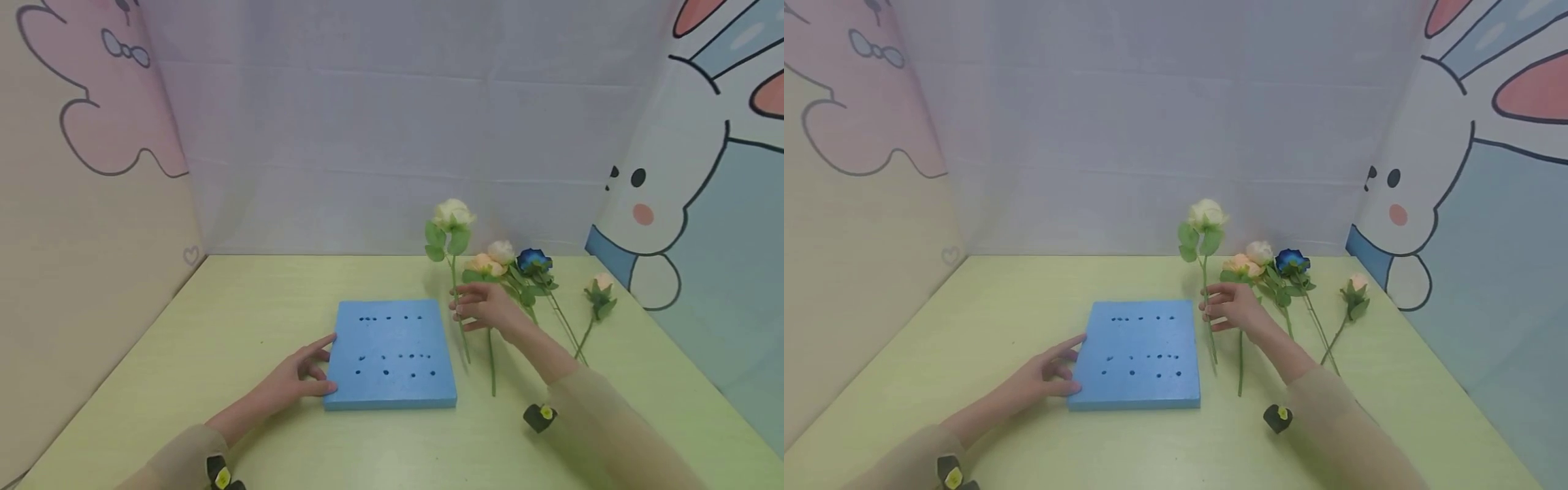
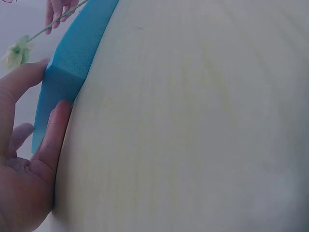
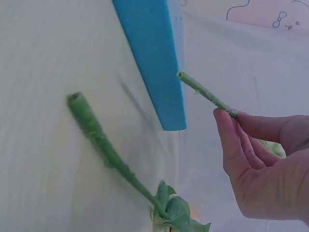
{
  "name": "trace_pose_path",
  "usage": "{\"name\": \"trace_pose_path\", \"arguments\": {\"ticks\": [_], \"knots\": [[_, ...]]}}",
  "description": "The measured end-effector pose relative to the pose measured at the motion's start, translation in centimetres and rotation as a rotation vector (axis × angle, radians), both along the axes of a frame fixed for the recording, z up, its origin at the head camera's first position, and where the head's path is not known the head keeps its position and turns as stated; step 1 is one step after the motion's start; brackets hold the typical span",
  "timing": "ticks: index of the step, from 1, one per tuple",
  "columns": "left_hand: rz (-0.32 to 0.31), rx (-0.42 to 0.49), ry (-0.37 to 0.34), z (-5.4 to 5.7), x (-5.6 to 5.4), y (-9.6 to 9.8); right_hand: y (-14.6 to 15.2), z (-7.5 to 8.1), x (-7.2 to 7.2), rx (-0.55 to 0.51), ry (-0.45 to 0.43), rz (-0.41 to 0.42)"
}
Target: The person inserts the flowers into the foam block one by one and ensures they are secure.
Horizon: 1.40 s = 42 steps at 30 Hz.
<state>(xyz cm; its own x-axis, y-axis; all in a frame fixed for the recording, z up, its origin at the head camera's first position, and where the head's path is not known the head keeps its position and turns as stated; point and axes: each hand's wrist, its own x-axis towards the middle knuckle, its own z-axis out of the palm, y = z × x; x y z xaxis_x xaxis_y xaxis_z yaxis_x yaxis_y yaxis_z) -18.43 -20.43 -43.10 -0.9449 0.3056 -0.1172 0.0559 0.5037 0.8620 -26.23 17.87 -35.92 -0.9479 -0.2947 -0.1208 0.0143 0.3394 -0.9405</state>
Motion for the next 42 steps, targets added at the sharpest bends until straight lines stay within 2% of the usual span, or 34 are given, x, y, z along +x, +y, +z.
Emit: {"name": "trace_pose_path", "arguments": {"ticks": [6, 13, 17, 24, 29, 33, 42], "knots": [[-0.005, 0.001, 0.002, 0.2, 0.1, 0.0, -1.3, 1.0, -0.7, -0.079, 0.041, -0.032], [-0.003, 0.006, 0.0, 0.4, 0.1, 0.2, -2.8, 1.1, -1.4, -0.156, 0.124, -0.056], [0.001, 0.0, 0.001, 0.4, 0.2, 0.1, -4.0, 1.2, -1.6, -0.185, 0.194, -0.05], [-0.035, 0.02, 0.023, -0.1, -0.1, -0.3, -5.7, 1.6, -2.1, -0.247, 0.307, -0.03], [-0.013, 0.019, 0.01, -0.1, 0.0, -0.3, -6.6, 1.3, -2.9, -0.285, 0.416, 0.0], [-0.01, 0.014, 0.017, -0.2, -0.1, -0.3, -7.3, 1.0, -3.3, -0.284, 0.493, 0.038], [-0.014, 0.012, 0.024, -0.2, 0.0, -0.3, -8.8, 0.7, -3.8, -0.231, 0.547, 0.082]]}}
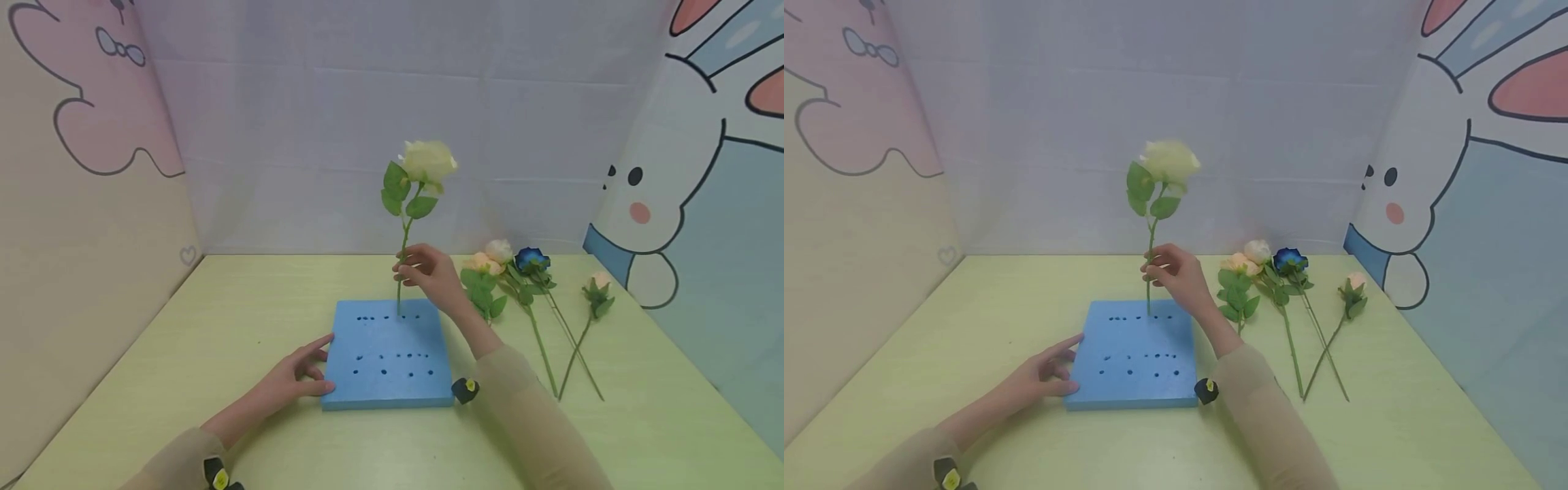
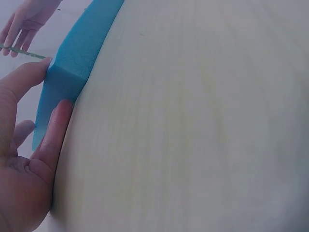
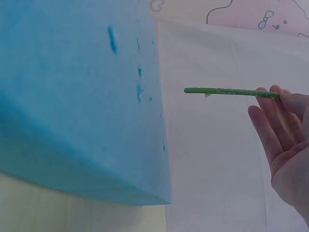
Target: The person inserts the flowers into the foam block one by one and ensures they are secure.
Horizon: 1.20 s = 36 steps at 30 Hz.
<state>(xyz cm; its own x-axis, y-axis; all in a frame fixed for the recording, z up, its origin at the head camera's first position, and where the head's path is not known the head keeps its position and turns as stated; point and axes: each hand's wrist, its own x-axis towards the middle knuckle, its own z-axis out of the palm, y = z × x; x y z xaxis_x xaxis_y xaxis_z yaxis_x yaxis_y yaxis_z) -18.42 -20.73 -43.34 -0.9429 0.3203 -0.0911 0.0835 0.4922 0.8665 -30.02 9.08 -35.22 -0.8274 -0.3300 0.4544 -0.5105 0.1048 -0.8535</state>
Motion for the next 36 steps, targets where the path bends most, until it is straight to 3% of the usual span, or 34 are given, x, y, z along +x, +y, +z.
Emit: {"name": "trace_pose_path", "arguments": {"ticks": [21, 36], "knots": [[-0.001, 0.007, 0.002, 0.2, 0.1, -0.1, -3.3, 2.6, 0.4, 0.37, 0.089, 0.032], [0.0, 0.01, 0.0, 0.2, 0.2, 0.0, -4.2, 2.5, 0.2, 0.447, 0.06, 0.051]]}}
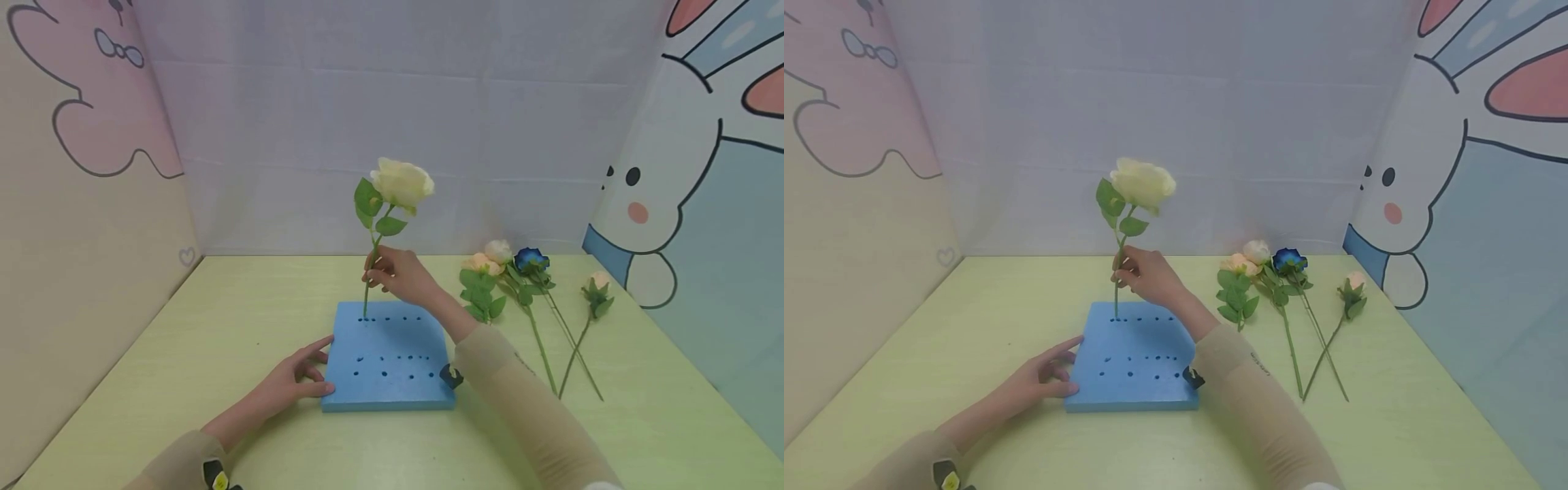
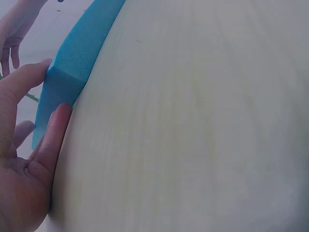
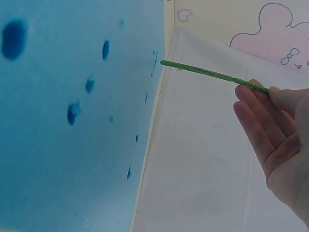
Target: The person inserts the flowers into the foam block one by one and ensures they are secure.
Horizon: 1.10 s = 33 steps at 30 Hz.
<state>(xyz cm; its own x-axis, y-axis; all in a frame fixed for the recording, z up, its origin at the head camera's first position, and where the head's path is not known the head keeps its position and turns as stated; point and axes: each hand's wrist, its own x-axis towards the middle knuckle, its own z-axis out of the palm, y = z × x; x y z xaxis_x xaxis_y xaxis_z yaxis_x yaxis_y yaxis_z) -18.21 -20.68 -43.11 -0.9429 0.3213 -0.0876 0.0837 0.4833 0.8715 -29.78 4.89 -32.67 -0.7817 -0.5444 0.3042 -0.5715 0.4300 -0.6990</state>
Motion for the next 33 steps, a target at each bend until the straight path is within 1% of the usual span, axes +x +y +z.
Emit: {"name": "trace_pose_path", "arguments": {"ticks": [6, 11, 17, 33], "knots": [[-0.005, -0.001, 0.004, 0.0, -0.01, 0.04, -0.16, -0.07, 0.0, 0.023, 0.024, 0.006], [0.016, -0.003, -0.008, 0.07, 0.04, 0.18, -0.22, -0.24, -0.06, 0.037, 0.029, 0.013], [0.017, -0.01, -0.003, 0.12, 0.14, 0.26, -0.27, -0.45, -0.24, 0.059, 0.045, 0.024], [0.022, -0.02, 0.002, 0.08, 0.01, 0.24, -0.5, -0.63, -0.47, 0.074, -0.042, 0.024]]}}
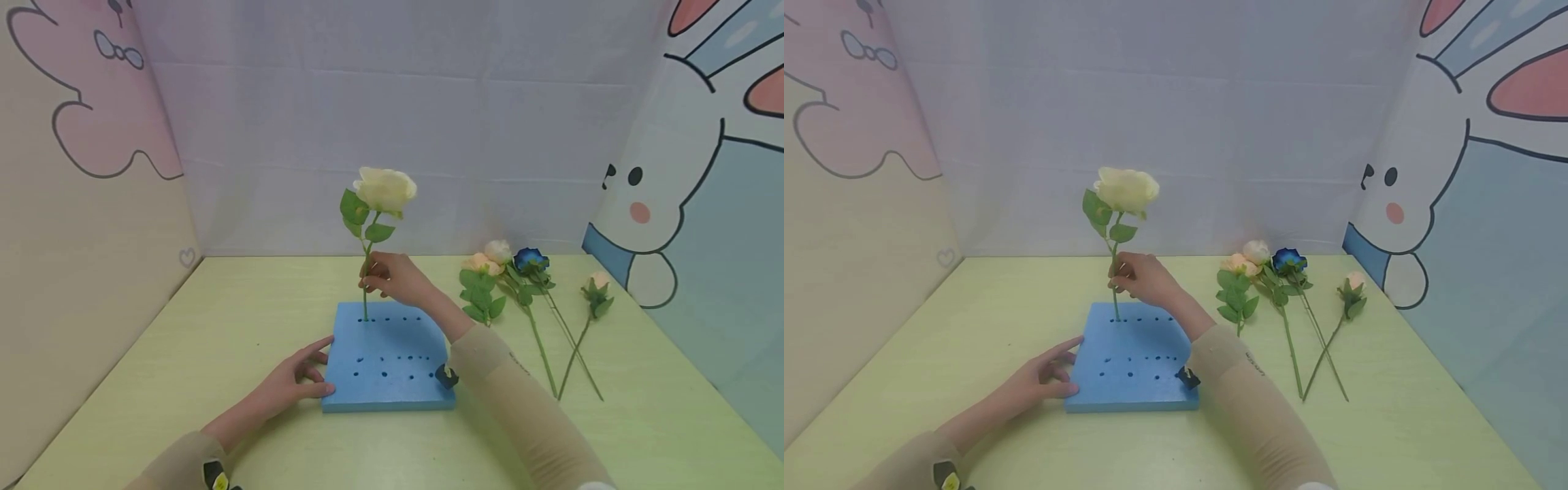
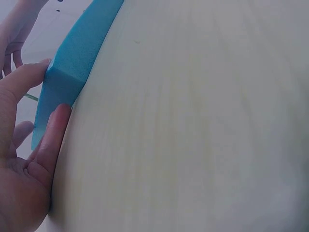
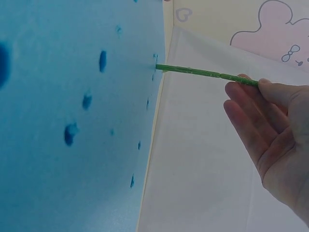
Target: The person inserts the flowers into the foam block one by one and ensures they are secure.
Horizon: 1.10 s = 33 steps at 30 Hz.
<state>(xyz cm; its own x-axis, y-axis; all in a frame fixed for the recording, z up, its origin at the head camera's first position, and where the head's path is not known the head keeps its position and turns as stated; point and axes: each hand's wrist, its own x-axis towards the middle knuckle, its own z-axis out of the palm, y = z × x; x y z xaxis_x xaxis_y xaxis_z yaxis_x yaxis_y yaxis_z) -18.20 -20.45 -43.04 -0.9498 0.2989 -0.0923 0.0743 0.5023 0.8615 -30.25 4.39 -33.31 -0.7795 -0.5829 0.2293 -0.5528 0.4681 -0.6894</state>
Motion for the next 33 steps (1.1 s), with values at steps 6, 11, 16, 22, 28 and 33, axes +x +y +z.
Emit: {"name": "trace_pose_path", "arguments": {"ticks": [6, 11, 16, 22, 28, 33], "knots": [[-0.017, -0.001, 0.012, 0.01, 0.03, -0.06, -0.22, 0.03, 0.1, 0.013, -0.027, 0.005], [-0.008, 0.0, 0.005, 0.09, 0.09, 0.04, -0.31, -0.09, 0.18, 0.038, -0.037, 0.003], [0.0, 0.0, -0.003, 0.06, 0.07, 0.06, -0.32, -0.18, 0.1, 0.035, -0.059, 0.003], [-0.003, -0.004, 0.006, -0.01, 0.09, 0.01, -0.35, -0.29, 0.03, 0.047, -0.059, 0.01], [-0.011, -0.007, 0.023, -0.11, 0.1, -0.07, -0.4, -0.25, 0.06, 0.053, -0.041, 0.018], [-0.015, -0.004, 0.029, -0.13, 0.09, -0.08, -0.51, -0.12, 0.18, 0.072, -0.029, 0.014]]}}
